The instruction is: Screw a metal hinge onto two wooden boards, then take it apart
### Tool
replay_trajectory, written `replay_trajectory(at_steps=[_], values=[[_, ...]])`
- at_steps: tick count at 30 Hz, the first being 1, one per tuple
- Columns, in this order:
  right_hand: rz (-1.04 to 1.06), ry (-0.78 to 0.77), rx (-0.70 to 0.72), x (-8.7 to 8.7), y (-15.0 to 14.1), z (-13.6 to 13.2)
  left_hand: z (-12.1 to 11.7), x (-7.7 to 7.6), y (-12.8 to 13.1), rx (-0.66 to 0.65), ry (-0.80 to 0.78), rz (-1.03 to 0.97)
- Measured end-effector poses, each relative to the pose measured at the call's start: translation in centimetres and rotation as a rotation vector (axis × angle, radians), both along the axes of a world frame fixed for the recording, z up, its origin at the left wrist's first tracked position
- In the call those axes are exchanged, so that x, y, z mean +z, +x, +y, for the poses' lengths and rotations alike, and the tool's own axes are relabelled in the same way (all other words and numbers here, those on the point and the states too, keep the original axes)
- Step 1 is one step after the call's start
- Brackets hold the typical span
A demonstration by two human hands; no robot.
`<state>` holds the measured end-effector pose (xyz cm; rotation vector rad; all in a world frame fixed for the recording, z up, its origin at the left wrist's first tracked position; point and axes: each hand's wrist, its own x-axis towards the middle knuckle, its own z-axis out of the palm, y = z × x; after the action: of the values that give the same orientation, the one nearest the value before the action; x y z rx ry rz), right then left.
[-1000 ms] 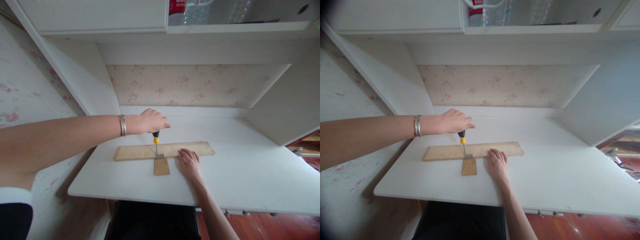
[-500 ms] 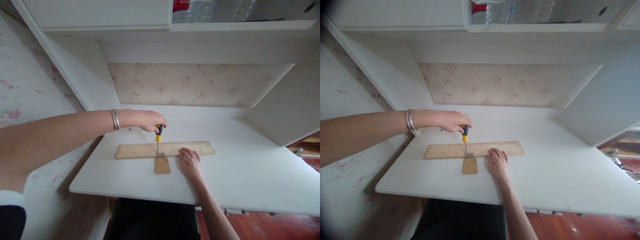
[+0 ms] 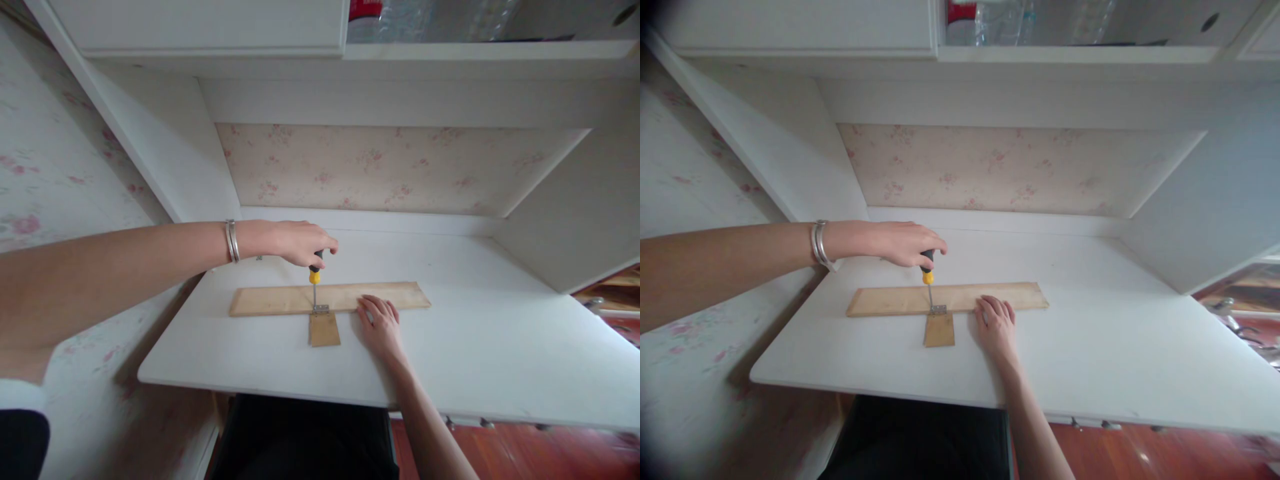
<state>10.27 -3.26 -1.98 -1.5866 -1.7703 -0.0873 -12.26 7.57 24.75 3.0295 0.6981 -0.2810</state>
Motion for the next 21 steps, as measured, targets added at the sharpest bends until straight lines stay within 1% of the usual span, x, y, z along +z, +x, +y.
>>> replay_trajectory(at_steps=[3, 6, 8, 11, 13, 18, 19, 21], values=[[0.0, 0.003, 0.001, 0.0, 0.0, 0.0, -0.5, -0.2, 0.4, 0.079, 0.048, 0.018], [-0.006, 0.005, 0.0, 0.1, 0.0, 0.0, -1.1, 0.2, 0.7, 0.113, 0.083, 0.065], [-0.01, 0.008, -0.003, 0.1, -0.1, 0.0, -1.3, 0.7, 0.7, 0.07, 0.072, 0.075], [-0.007, 0.01, -0.003, 0.2, -0.1, 0.0, -1.1, 1.5, 0.5, -0.027, 0.001, 0.072], [-0.003, 0.012, -0.004, 0.2, -0.1, -0.1, -0.9, 1.6, 0.3, -0.037, -0.013, 0.073], [0.0, 0.014, -0.004, 0.2, -0.1, -0.1, -1.1, 0.9, 0.5, 0.136, 0.104, 0.066], [-0.001, 0.013, -0.005, 0.2, -0.1, -0.1, -1.3, 0.8, 0.6, 0.146, 0.124, 0.058], [-0.002, 0.012, -0.007, 0.2, -0.1, -0.1, -1.6, 0.9, 0.6, 0.103, 0.125, 0.052]])
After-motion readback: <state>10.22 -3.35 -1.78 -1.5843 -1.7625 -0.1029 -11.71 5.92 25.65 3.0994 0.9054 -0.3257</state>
